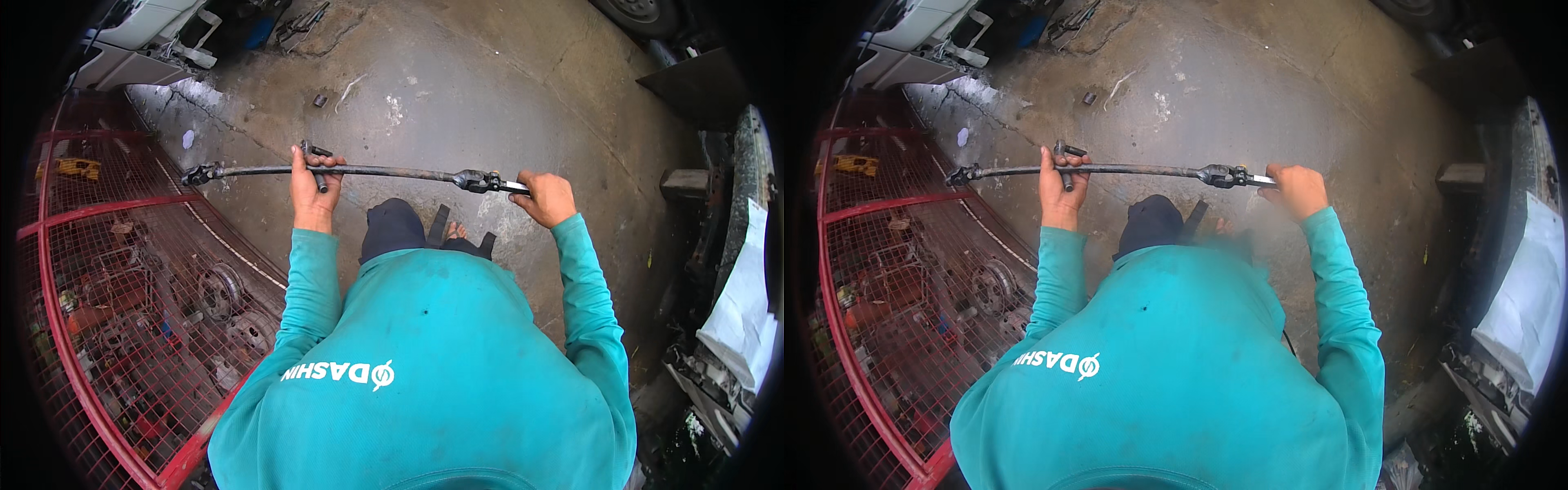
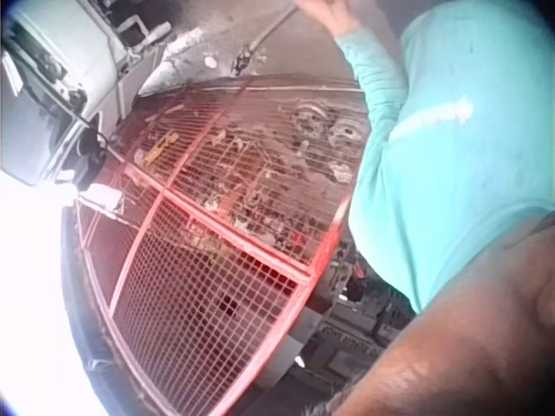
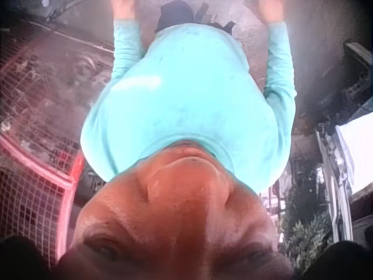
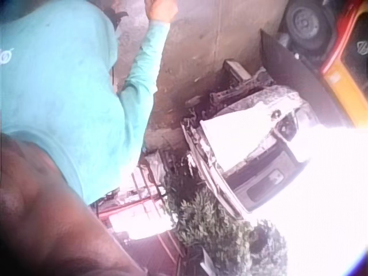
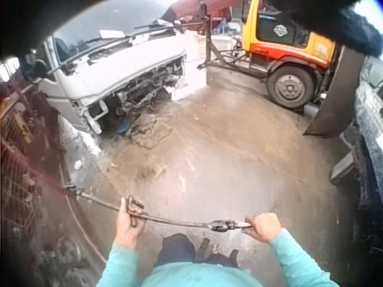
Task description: The person scrubs a long metal rod with a brush under running water in a sink, then carries it to an office area and shows it to a seated person. After returning to the garage, the person places the rod on the floor and works on a vehicle chassis with tools.
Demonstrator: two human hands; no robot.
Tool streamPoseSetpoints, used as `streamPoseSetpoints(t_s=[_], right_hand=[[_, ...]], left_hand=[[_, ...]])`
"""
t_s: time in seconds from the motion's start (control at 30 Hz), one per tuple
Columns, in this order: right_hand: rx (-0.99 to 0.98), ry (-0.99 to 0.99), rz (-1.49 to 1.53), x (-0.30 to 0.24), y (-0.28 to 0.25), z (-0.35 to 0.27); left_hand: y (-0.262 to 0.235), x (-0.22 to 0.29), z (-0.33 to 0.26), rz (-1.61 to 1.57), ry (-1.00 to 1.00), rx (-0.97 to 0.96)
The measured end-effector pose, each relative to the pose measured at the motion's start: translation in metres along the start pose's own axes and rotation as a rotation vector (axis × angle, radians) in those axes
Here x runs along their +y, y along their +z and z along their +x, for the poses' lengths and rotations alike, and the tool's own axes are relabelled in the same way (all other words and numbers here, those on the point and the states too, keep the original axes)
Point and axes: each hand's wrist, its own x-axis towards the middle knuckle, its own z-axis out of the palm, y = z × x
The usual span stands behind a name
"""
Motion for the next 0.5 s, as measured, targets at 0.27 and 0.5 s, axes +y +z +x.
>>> streamPoseSetpoints(t_s=[0.27,0.5], right_hand=[[-0.193,0.050,-0.158,0.000,-0.030,0.207],[-0.228,0.019,-0.119,0.012,-0.051,0.354]], left_hand=[[0.090,0.000,0.156,-0.008,0.107,-0.066],[0.154,0.032,0.291,-0.015,0.010,-0.061]])
